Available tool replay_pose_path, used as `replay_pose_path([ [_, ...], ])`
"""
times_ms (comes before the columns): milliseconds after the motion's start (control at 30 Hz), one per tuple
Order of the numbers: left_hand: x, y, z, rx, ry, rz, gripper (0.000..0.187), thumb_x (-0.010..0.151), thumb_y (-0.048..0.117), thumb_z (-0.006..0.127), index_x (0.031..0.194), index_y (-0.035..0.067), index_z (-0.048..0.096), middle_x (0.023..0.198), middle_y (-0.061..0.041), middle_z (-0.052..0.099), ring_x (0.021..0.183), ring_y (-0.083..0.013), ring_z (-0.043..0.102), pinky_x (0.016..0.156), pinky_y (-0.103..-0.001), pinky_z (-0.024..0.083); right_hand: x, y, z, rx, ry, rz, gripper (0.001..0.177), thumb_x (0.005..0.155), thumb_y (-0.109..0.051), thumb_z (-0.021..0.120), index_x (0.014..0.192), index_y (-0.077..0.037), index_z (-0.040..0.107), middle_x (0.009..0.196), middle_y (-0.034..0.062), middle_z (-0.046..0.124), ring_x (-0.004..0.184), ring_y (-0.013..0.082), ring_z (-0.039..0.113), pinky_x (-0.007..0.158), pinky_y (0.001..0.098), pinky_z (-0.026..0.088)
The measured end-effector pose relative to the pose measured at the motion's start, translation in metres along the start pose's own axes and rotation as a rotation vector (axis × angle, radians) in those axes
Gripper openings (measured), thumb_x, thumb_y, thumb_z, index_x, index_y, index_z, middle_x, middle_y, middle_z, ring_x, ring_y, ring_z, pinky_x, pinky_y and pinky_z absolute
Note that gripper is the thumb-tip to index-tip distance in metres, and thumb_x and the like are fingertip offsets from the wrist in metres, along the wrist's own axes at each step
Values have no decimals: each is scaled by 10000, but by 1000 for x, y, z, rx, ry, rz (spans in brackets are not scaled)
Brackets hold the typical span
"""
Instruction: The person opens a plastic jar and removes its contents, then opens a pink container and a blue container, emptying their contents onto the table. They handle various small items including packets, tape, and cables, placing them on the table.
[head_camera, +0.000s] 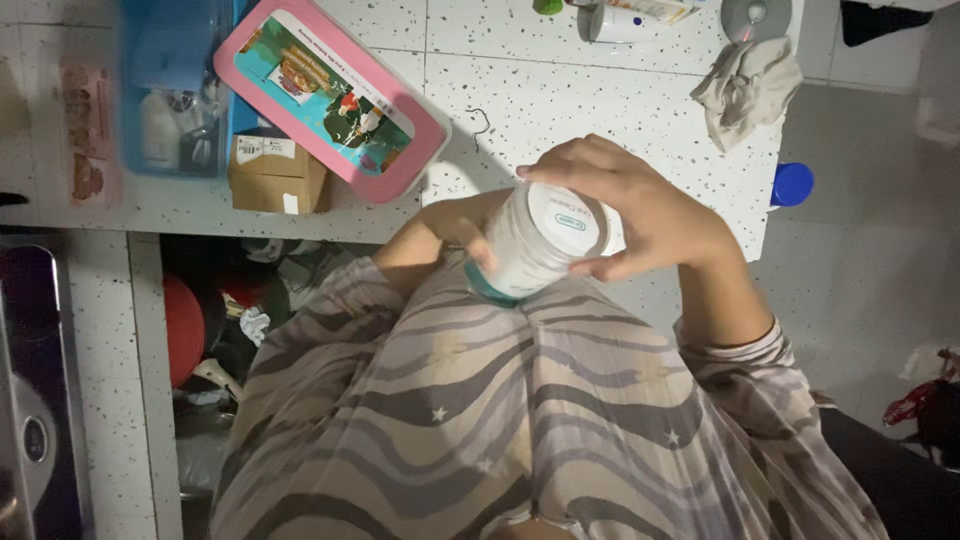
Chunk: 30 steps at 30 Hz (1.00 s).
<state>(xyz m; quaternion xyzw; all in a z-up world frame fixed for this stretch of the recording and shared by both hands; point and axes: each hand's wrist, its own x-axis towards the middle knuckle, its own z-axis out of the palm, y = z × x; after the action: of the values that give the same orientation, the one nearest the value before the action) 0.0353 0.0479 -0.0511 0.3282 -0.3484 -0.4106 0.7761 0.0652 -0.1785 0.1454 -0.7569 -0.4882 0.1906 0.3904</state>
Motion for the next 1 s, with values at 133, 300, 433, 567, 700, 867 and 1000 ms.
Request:
replay_pose_path([
  [133,14,6,1,-55,-52,-6,1115,692,303,885,1587,-14,300,1532,-217,509,1409,-287,542,1214,-418,450,5,-1,-10,73,-108,-117,1120,559,-265,749,1577,-63,328,1496,240,513,1344,407,495,1129,522,412],
  [300,18,36,37,774,554,-151,1096,618,350,870,1534,110,317,1407,-111,597,1224,-240,642,1064,-390,539,2,-8,1,-280,74,354,1196,753,-677,730,1638,-33,248,1394,332,505,1179,463,579,932,525,507],
  [433,26,47,49,1595,797,10,979,708,277,907,1540,183,400,1434,-67,570,1303,-284,574,1132,-467,447,9,-5,19,-440,68,738,1098,813,-743,692,1609,-70,346,1146,234,669,922,431,710,780,495,559],
  [567,23,41,49,1529,877,96,1056,638,280,931,1532,145,386,1428,-101,556,1287,-303,555,1102,-472,425,14,0,28,-430,152,665,920,876,-642,733,1518,-45,456,1125,258,589,846,436,681,725,499,550],
  [700,5,30,40,867,799,-13,1056,665,277,930,1558,144,382,1452,-93,557,1361,-239,577,1092,-384,529,10,1,25,-310,179,443,816,784,-486,819,1443,-94,541,1179,240,525,940,411,659,806,481,544],
  [867,-6,9,3,288,324,-24,1123,656,164,903,1615,99,322,1521,-98,514,1408,-222,491,1209,-384,403,4,4,14,-134,13,187,782,713,-316,892,1398,-106,579,1325,199,495,1206,395,542,989,462,472],
  [1000,-10,-18,-26,278,134,-44,1068,618,178,875,1581,66,426,1521,-104,567,1395,-215,553,1216,-373,425,2,8,10,-8,-28,50,789,677,-212,895,1401,-130,594,1407,175,483,1304,383,487,1080,479,422],
])
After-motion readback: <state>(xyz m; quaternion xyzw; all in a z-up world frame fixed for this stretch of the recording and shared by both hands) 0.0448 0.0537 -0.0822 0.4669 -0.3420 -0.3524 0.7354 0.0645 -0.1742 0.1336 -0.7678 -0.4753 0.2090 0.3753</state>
